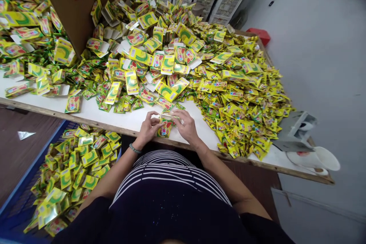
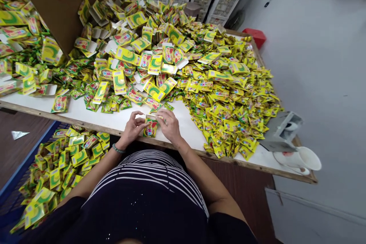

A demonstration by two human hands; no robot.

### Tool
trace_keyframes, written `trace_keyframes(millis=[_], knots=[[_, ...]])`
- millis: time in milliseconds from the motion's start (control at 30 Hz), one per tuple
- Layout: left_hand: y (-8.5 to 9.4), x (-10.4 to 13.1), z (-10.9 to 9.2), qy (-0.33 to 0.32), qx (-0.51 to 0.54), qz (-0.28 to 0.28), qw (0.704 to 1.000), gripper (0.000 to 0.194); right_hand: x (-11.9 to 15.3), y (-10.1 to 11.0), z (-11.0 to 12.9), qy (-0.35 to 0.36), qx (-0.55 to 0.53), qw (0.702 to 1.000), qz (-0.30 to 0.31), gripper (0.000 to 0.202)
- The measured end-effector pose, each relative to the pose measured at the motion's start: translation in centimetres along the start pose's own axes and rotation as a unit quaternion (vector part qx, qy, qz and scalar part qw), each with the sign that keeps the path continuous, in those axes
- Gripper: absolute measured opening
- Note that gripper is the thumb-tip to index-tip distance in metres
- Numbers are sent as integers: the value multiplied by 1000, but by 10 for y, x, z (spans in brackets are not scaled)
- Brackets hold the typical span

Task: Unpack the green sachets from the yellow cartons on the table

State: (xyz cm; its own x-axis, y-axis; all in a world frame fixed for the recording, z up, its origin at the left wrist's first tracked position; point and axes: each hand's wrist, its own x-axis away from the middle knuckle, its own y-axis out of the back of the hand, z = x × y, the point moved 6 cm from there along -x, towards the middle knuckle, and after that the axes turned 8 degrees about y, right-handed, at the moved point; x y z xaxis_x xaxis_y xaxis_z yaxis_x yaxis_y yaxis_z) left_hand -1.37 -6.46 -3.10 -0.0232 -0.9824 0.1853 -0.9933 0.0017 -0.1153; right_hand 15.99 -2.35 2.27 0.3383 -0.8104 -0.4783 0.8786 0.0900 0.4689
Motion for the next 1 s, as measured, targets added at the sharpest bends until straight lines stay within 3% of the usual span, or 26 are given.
trace_keyframes(millis=[167, 267, 400, 533, 700, 867, 1000], knots=[[2, -1, 2, -27, -40, -37, 998, 44, 6, 4, -13, -67, -38, 995, -56, 21], [3, 0, 1, -39, -57, -53, 996, 45, 16, -6, -17, -63, -73, 995, -37, 21], [2, 0, -2, -60, -81, -42, 994, 49, 24, -19, -32, -111, -130, 985, -8, 28], [-3, -1, -5, -66, -136, -16, 988, 37, 16, -23, -41, -170, -201, 963, 57, 39], [-6, -4, -6, -43, -166, 4, 985, 33, 4, -20, -36, -160, -206, 956, 132, 36], [-5, -8, -1, 2, -83, 40, 996, 36, 15, -19, -48, -173, -205, 962, 56, 37], [-5, -11, 0, 7, -75, 51, 996, 35, 24, -28, -45, -149, -147, 975, 80, 32]])
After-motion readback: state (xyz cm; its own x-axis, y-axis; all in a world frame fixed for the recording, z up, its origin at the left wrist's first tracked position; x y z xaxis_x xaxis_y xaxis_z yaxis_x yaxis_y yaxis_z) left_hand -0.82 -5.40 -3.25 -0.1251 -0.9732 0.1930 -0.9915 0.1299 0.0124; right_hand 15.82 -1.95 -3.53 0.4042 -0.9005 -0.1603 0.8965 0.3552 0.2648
